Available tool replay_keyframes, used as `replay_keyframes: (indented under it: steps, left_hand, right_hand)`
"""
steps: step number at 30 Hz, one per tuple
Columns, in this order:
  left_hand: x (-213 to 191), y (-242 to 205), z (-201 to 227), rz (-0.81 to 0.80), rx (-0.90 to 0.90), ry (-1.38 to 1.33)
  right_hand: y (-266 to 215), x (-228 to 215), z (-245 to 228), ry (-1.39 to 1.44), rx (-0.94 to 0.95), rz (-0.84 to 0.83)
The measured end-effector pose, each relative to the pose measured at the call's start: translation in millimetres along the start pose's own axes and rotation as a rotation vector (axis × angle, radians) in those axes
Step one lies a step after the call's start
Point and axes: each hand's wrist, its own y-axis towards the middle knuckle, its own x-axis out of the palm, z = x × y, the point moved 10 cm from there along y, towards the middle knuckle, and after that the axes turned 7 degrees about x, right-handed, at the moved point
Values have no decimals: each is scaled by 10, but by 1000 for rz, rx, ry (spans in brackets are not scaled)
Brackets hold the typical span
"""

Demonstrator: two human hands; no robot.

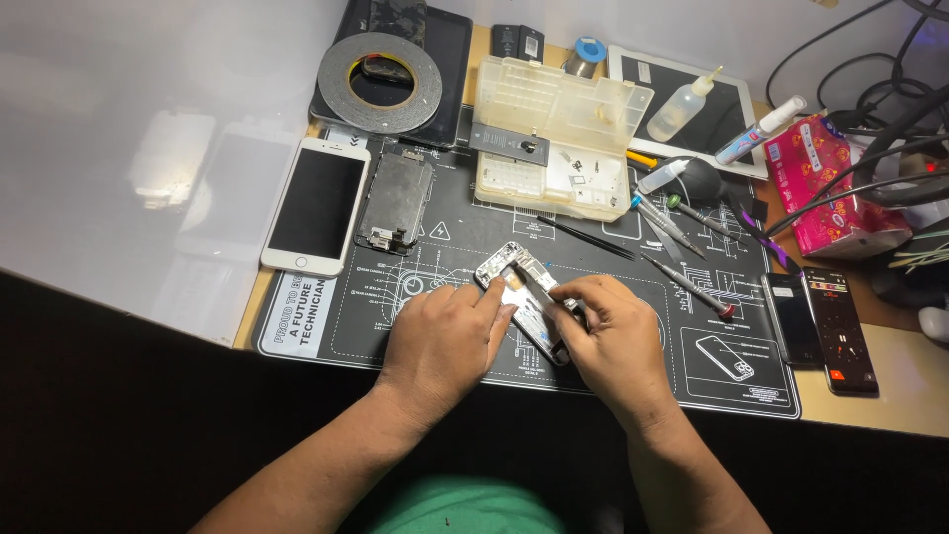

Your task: The person disassembles a smartphone on a workbench, using a screwdriver to remove screws and a prying tool to separate the internal components. They carefully lift the motherboard and other parts from the phone's chassis, placing them on the mat.

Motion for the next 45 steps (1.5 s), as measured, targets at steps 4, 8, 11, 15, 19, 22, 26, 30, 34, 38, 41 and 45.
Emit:
replay_keyframes:
  steps: [4, 8, 11, 15, 19, 22, 26, 30, 34, 38, 41, 45]
  left_hand:
    - [1, 8, 5, -5, 2, 10]
    - [15, -7, 0, 7, 1, -2]
    - [17, -12, 0, 10, 2, -2]
    - [29, -8, -2, 12, 11, -18]
    - [39, -20, 4, 21, 22, -40]
    - [103, -58, -18, 16, 0, -17]
    - [120, -119, -25, 70, 1, 28]
    - [135, -123, -37, 44, -12, 29]
    - [-4, -79, 23, 82, 31, 61]
    - [-62, -23, 175, 68, 191, -82]
    - [-28, -13, 338, 17, 358, -187]
    - [80, 24, 409, -144, 427, -320]
  right_hand:
    - [21, 20, -47, 2, -14, -8]
    - [6, 27, -49, 30, -20, -9]
    - [-11, 20, -49, 41, -26, 2]
    - [-85, -111, -9, 75, -24, 97]
    - [-92, -308, 146, 117, 17, 163]
    - [-123, -450, 473, 121, 66, 202]
    - [-245, -640, 813, 60, 111, 221]
    - [-281, -697, 997, -54, 116, 148]
    - [-283, -692, 983, -28, 94, 118]
    - [-294, -680, 950, -18, 83, 139]
    - [-308, -680, 876, -7, -1, 151]
    - [-321, -671, 816, 8, -73, 122]
